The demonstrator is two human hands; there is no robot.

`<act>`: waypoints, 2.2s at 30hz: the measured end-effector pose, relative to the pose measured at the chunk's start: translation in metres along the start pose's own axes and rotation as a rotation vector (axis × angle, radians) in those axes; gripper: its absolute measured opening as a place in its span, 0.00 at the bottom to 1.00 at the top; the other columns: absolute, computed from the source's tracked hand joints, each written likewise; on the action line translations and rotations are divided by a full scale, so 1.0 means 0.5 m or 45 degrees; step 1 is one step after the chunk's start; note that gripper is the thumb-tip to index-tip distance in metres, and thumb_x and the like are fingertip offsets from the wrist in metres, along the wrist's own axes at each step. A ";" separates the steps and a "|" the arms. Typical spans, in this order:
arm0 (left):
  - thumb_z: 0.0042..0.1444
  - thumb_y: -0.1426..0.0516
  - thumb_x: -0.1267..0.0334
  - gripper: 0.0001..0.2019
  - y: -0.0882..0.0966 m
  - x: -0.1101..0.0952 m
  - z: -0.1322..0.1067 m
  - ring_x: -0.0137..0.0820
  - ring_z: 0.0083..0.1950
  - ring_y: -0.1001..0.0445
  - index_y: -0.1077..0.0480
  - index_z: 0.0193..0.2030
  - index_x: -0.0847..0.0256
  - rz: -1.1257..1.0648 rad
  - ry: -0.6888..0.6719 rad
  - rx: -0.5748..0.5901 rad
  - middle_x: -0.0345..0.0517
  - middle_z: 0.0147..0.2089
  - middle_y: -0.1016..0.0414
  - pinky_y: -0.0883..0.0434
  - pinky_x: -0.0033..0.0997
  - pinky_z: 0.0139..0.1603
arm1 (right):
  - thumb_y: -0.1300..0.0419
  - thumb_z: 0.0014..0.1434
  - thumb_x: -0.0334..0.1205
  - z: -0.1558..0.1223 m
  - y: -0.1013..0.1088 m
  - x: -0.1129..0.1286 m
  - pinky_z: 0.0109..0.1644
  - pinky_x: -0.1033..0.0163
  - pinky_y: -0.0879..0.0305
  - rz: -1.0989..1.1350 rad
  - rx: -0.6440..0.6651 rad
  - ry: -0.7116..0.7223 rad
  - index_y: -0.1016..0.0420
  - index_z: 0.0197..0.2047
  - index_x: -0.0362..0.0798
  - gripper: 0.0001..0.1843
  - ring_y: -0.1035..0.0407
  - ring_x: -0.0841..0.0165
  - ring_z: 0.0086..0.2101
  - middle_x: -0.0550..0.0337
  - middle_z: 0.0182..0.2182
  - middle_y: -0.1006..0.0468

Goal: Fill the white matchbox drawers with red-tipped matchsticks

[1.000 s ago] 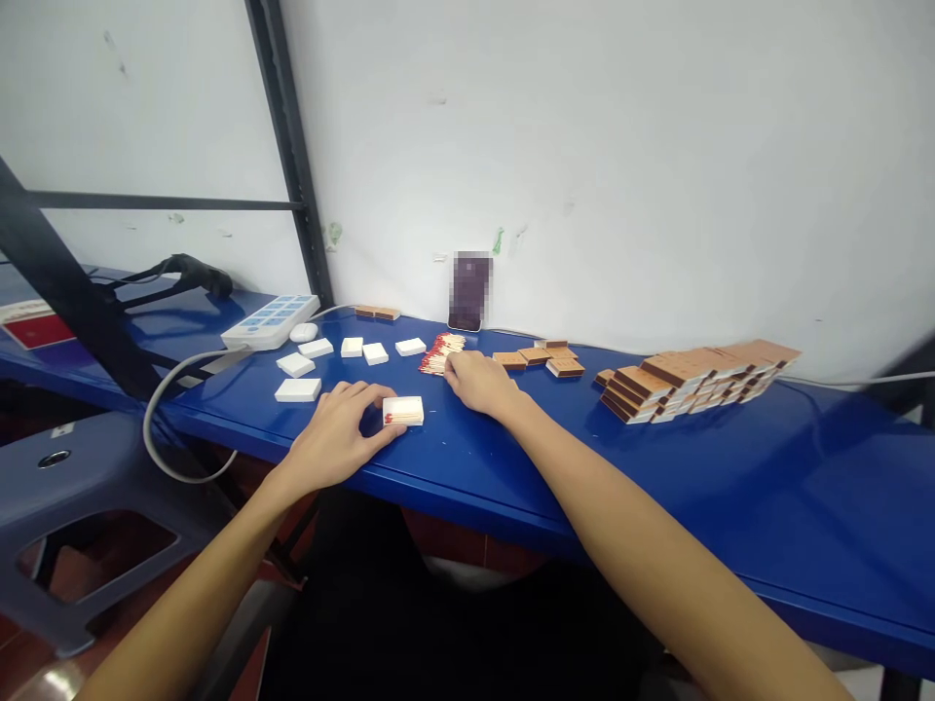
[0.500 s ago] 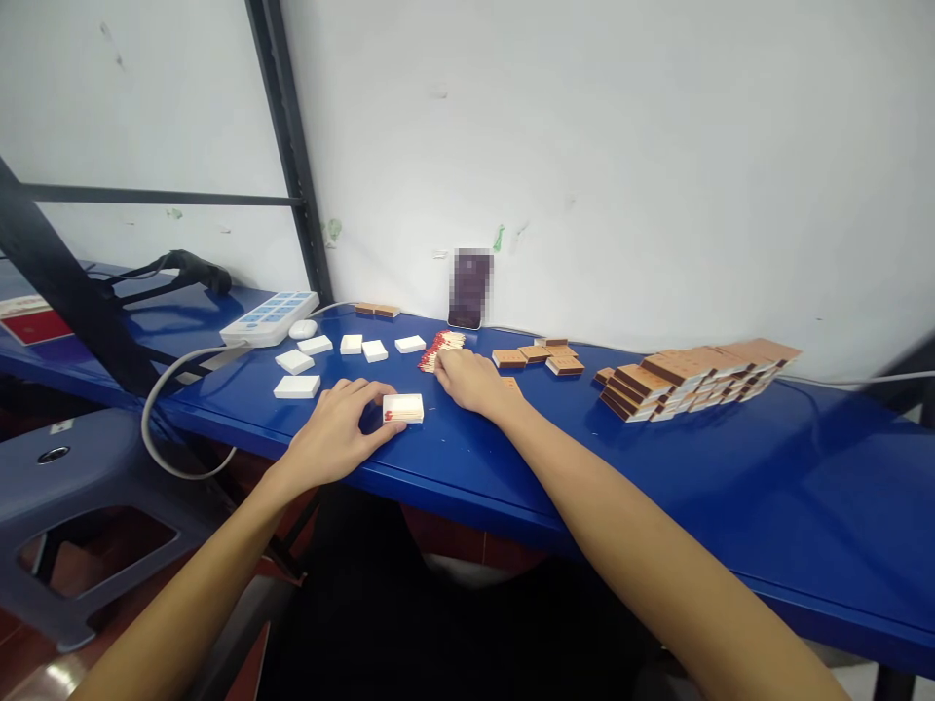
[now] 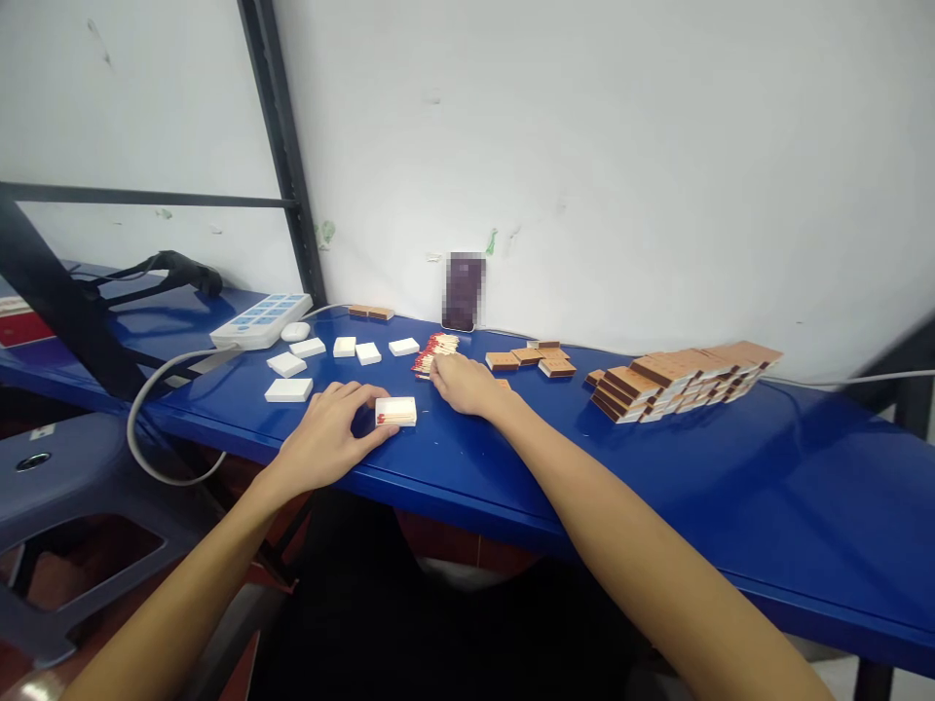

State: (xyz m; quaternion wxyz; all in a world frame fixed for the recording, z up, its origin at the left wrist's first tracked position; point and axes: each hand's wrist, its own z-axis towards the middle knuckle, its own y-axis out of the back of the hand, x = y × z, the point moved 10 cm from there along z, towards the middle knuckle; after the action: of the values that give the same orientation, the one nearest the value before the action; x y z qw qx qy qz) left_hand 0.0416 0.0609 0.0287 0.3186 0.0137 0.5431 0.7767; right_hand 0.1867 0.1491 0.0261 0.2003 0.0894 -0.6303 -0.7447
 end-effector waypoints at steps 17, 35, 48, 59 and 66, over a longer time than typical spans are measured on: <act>0.63 0.45 0.48 0.17 0.003 0.008 -0.001 0.45 0.51 0.34 0.29 0.52 0.54 0.058 0.053 -0.024 0.47 0.48 0.26 0.36 0.45 0.50 | 0.50 0.69 0.40 -0.049 0.061 0.078 0.36 0.62 0.45 0.290 -0.190 0.220 0.28 0.40 0.48 0.11 0.32 0.66 0.34 0.58 0.34 0.23; 0.63 0.44 0.48 0.17 0.003 0.000 -0.001 0.44 0.52 0.33 0.29 0.53 0.54 0.029 0.035 -0.001 0.46 0.49 0.26 0.36 0.47 0.52 | 0.47 0.65 0.34 -0.004 0.018 -0.016 0.36 0.62 0.45 0.021 -0.103 -0.024 0.29 0.36 0.48 0.07 0.31 0.64 0.37 0.55 0.37 0.21; 0.63 0.44 0.49 0.16 0.002 0.000 0.000 0.44 0.51 0.33 0.29 0.52 0.53 0.042 0.026 -0.004 0.45 0.48 0.25 0.36 0.46 0.51 | 0.50 0.68 0.36 -0.008 0.017 -0.005 0.36 0.61 0.46 -0.076 -0.057 -0.043 0.30 0.38 0.48 0.09 0.30 0.62 0.38 0.51 0.41 0.21; 0.63 0.44 0.48 0.18 0.003 -0.003 0.000 0.45 0.52 0.33 0.29 0.53 0.55 0.051 0.035 0.004 0.46 0.49 0.25 0.36 0.47 0.52 | 0.53 0.69 0.35 -0.003 0.000 -0.012 0.41 0.60 0.43 -0.073 0.016 -0.023 0.33 0.38 0.48 0.10 0.30 0.62 0.39 0.50 0.42 0.21; 0.63 0.45 0.47 0.18 0.003 -0.003 0.000 0.44 0.51 0.33 0.29 0.53 0.55 0.047 0.021 -0.002 0.47 0.50 0.25 0.36 0.47 0.53 | 0.50 0.69 0.36 -0.008 0.013 -0.008 0.39 0.61 0.44 -0.007 -0.055 -0.010 0.30 0.41 0.48 0.08 0.30 0.61 0.41 0.52 0.44 0.21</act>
State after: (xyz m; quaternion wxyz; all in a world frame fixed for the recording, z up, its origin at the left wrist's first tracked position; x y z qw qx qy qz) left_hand 0.0422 0.0599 0.0307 0.2996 0.0171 0.5447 0.7831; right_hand 0.1929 0.1465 0.0313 0.1975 0.0838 -0.6148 -0.7590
